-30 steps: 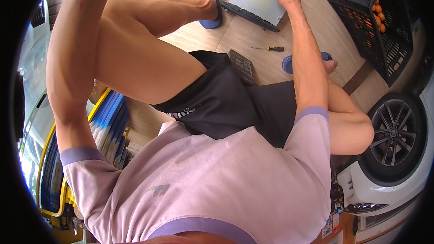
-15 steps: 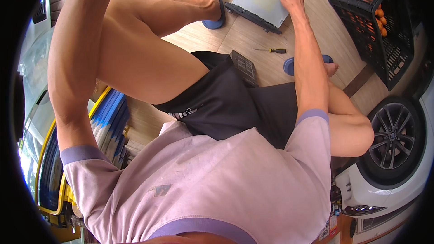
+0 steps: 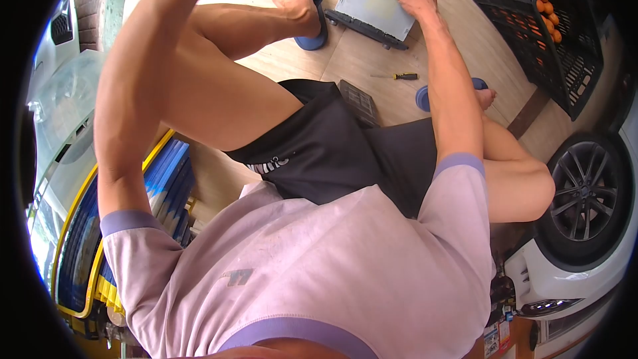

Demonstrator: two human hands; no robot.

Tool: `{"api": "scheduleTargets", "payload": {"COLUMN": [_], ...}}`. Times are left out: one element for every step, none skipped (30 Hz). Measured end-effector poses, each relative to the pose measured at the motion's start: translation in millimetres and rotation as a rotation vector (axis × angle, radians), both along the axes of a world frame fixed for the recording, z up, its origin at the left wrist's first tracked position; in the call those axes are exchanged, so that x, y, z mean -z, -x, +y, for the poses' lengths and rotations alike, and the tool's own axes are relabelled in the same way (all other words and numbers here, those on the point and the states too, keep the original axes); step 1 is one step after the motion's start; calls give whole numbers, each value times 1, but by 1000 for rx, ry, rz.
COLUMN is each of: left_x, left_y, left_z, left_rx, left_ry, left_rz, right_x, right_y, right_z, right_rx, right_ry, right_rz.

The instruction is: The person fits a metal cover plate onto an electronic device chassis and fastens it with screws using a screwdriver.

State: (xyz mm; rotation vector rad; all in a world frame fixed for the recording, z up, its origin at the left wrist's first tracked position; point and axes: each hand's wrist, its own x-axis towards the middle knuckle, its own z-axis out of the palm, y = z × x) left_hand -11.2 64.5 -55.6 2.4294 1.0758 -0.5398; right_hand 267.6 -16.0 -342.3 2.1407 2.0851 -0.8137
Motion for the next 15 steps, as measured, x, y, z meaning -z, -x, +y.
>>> {"api": "scheduleTargets", "payload": {"left_x": [24, 55, 82, 82, 83, 82, 88, 107, 130, 159, 184, 213, 245, 251, 258], "left_y": [2, 7, 12, 11, 9, 8, -7, -19, -31, -42, -50, -56, -61, -63, -66], "left_z": [-15, -37, -54, -68, -83, -98, -113, -133, -154, -178, -198, -214, -234, -234, -231], "left_rx": [-13, -24, -30, -25, -19, -14, -114, -299, -385, -503, -655, -848, -1014, -1170, -1323], "left_ry": [-5, -10, -17, -19, -22, -24, 139, 314, 411, 372, 385, 420, 374, 600, 829], "left_rz": [-73, -144, -215, -226, -237, -247, -141, -220, -232, -247, -282, -323, -324, -337, -347], "right_x": [0, -4, -5, -4, -5, -3, -5, -5, -6, -1, -4, -9, -12, -18, -16], "right_y": [0, 0, 1, 1, 3, 2, 1, 1, 0, -1, -2, -1, 1, 1, -3], "right_z": [1, 1, 2, 0, -3, -2, -2, -2, 1, 2, 3, 2, -1, -1, -1], "right_rx": [0, 6, 18, 33, 47, 50, 55, 52, 45, 44, 45, 49, 49, 33, 38], "right_ry": [1, 38, 31, 25, 20, 43, 58, 80, 95, 83, 74, 69, 72, 106, 102], "right_rz": [0, 8, 20, 30, 37, 41, 40, 41, 42, 54, 50, 46, 41, 29, 41]}}
